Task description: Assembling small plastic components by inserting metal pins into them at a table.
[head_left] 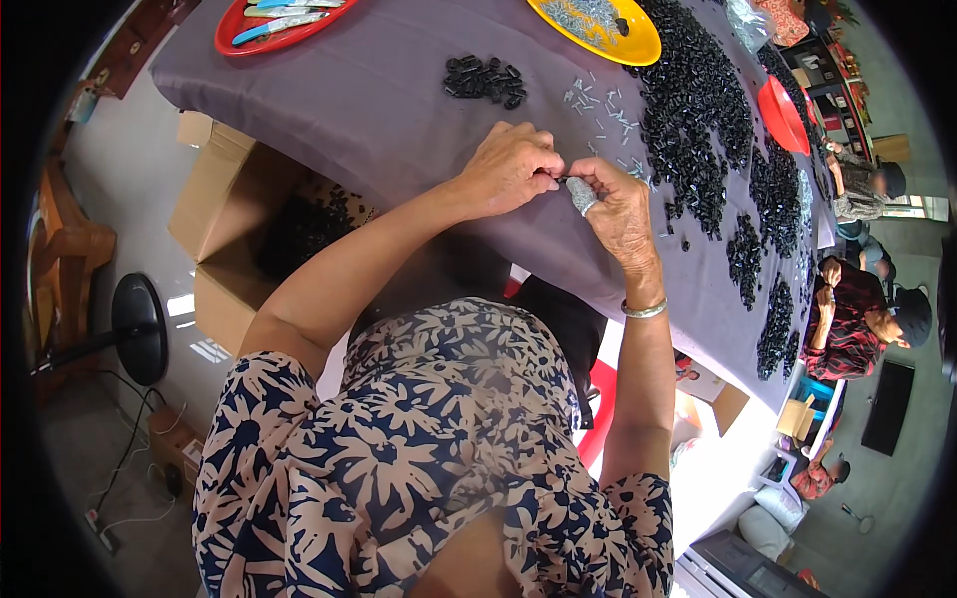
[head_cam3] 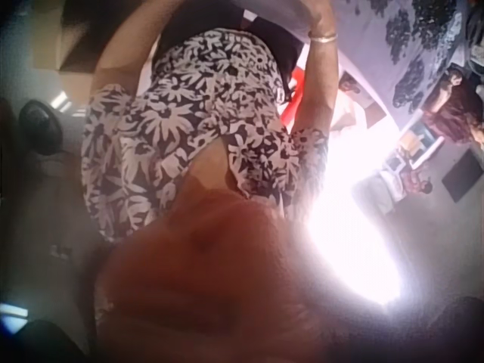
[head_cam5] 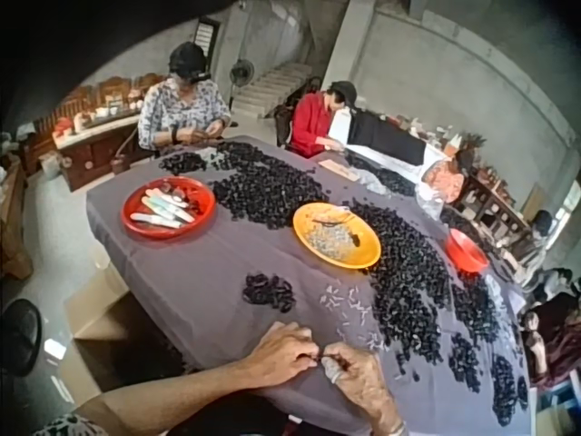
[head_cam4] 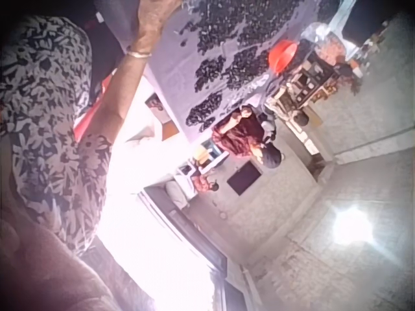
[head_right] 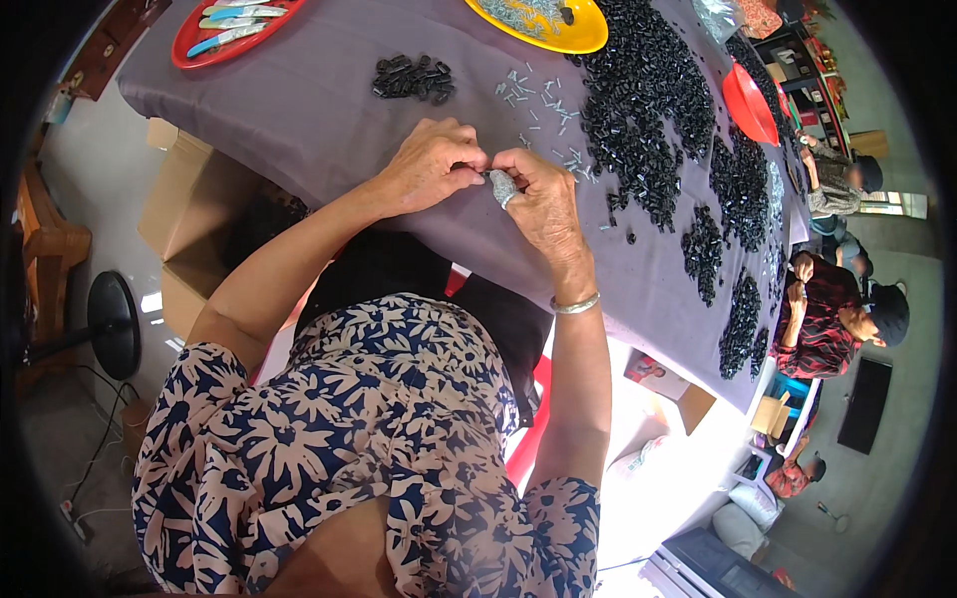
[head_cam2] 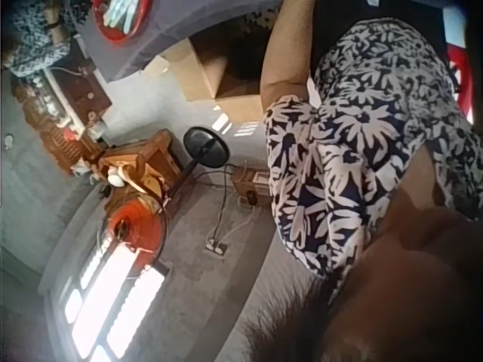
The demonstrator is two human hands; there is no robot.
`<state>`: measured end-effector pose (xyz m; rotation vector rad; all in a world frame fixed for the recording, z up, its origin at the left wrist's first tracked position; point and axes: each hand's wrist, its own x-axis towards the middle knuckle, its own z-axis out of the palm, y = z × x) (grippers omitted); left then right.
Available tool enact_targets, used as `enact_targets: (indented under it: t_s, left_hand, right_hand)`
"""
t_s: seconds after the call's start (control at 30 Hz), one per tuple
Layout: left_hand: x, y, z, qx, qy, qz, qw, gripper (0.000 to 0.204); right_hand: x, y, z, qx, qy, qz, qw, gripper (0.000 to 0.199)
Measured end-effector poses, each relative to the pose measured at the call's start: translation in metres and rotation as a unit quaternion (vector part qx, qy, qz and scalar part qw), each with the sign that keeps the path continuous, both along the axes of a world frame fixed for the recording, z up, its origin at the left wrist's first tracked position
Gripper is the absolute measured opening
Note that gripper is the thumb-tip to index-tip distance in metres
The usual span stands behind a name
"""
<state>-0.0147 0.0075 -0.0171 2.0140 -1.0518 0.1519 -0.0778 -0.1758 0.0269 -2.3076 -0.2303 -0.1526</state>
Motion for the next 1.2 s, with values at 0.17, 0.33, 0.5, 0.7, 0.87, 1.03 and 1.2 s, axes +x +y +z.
enact_targets:
  t_s: [0.17, 0.33, 0.5, 0.7, 0.87, 1.03, 1.2]
  left_hand:
    - [0.001, 0.000, -0.003, -0.011, -0.022, 0.011, 1.000, 0.011]
    - [0.001, -0.004, -0.005, -0.036, -0.015, 0.024, 0.999, 0.012]
    - [0.000, -0.005, -0.005, -0.035, -0.013, 0.036, 0.999, 0.014]
    - [0.000, -0.007, -0.004, -0.039, -0.024, 0.033, 0.998, 0.013]
    - [-0.005, -0.005, -0.007, -0.043, -0.027, 0.042, 0.998, 0.012]
    - [-0.003, -0.003, -0.003, -0.027, -0.014, 0.028, 0.999, 0.009]
    - [-0.003, 0.001, 0.000, -0.009, 0.006, 0.009, 1.000, 0.017]
  right_hand:
    - [0.010, 0.005, 0.016, -0.091, -0.071, 0.078, 0.990, 0.018]
    - [0.025, 0.009, 0.039, -0.130, 0.012, 0.120, 0.984, 0.013]
    - [0.034, 0.013, 0.046, -0.099, 0.117, 0.074, 0.985, 0.010]
    - [0.040, 0.009, 0.047, -0.012, 0.225, 0.023, 0.974, 0.008]
    - [0.035, 0.015, 0.048, -0.040, 0.216, 0.033, 0.975, 0.008]
    - [0.046, 0.002, 0.041, 0.021, 0.290, 0.027, 0.956, 0.009]
    - [0.059, -0.010, 0.035, 0.076, 0.407, 0.065, 0.908, 0.017]
